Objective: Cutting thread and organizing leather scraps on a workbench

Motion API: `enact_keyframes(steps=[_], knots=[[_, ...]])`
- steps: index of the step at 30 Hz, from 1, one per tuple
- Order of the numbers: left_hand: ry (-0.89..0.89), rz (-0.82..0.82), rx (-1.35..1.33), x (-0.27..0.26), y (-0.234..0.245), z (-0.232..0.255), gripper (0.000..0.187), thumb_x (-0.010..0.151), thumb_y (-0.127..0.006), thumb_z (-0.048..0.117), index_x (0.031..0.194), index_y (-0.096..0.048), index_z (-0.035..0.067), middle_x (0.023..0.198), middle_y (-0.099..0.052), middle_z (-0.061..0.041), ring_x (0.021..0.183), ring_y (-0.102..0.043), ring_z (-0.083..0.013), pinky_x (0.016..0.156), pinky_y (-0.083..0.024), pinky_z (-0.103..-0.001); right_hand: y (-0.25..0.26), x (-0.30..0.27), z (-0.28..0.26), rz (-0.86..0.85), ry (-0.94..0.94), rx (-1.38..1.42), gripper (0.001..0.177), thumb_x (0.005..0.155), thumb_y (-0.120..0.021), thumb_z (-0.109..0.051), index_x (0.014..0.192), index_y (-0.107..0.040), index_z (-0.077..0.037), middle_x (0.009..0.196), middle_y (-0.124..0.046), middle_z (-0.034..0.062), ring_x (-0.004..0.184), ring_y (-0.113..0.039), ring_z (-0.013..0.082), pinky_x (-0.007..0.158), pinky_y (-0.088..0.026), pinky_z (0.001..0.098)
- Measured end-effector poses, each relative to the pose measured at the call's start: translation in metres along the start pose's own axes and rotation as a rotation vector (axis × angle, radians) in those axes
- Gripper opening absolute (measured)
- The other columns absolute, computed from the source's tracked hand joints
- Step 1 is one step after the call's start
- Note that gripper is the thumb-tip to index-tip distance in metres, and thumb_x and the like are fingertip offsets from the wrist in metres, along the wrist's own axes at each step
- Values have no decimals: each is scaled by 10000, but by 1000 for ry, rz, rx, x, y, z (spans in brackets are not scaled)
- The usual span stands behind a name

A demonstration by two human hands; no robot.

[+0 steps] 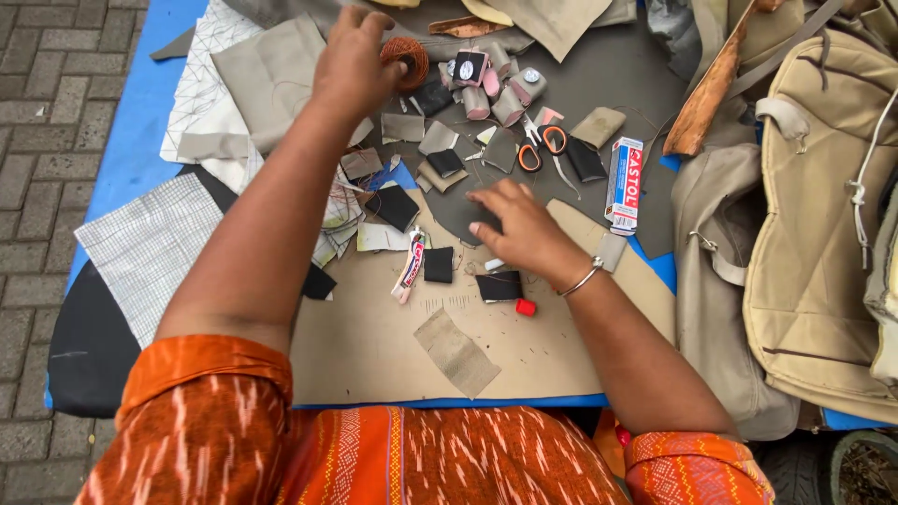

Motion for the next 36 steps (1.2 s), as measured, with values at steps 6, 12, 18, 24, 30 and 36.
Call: enact_keyframes(steps=[6,12,18,24,30,36], knots=[[-209,227,21,44,-62,-50,212,847,-606,62,1019,-728,30,972,-644,-223,848,-617,-489,634,-493,-575,-6,-3,-2,94,171,-27,572,945,-659,-306,1461,-545,-88,1371,-515,130,1325,-423,339,1138,-348,465],[-102,148,-678,-22,10,22,262,889,-647,-87,1062,-700,102,996,-756,-38,864,-749,-132,732,-698,-262,52,16,-16,446,214,216,606,1020,-617,-325,1527,-404,-71,1475,-471,142,1338,-525,287,974,-509,389],[-123,-51,-1011,-70,23,54,224,931,-734,-13,1108,-664,103,1028,-755,-29,842,-715,-102,633,-633,-258,81,61,-42,296,454,427,885,989,-801,-304,1610,-204,-100,1654,-346,186,1521,-428,314,1170,-513,428],[-244,268,-444,-84,55,29,352,926,-468,64,1195,-695,60,1156,-678,-125,1067,-648,-255,897,-508,-367,80,61,-54,336,384,630,663,925,-829,-190,1441,-424,-95,1383,-534,133,1149,-644,215,1021,-576,305],[-175,88,-280,-109,77,69,569,1036,-509,568,1234,-606,44,1224,-559,-165,1184,-526,-302,967,-432,-468,78,46,-66,448,347,415,689,934,-822,-273,1476,-429,-110,1345,-488,132,1249,-567,236,982,-617,323],[-215,36,-405,-124,74,79,687,905,-765,501,1350,-440,91,1111,-635,-97,1043,-645,-224,866,-483,-391,69,40,-72,623,405,247,627,998,-724,-291,1490,-408,-62,1361,-473,156,1263,-562,278,1061,-503,360]])
Point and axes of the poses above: each hand's wrist, its own x-axis towards the middle knuckle, its own y-axis out of the back of the hand, z = x × y, the point moved 2 cm from there along x, towards the middle knuckle
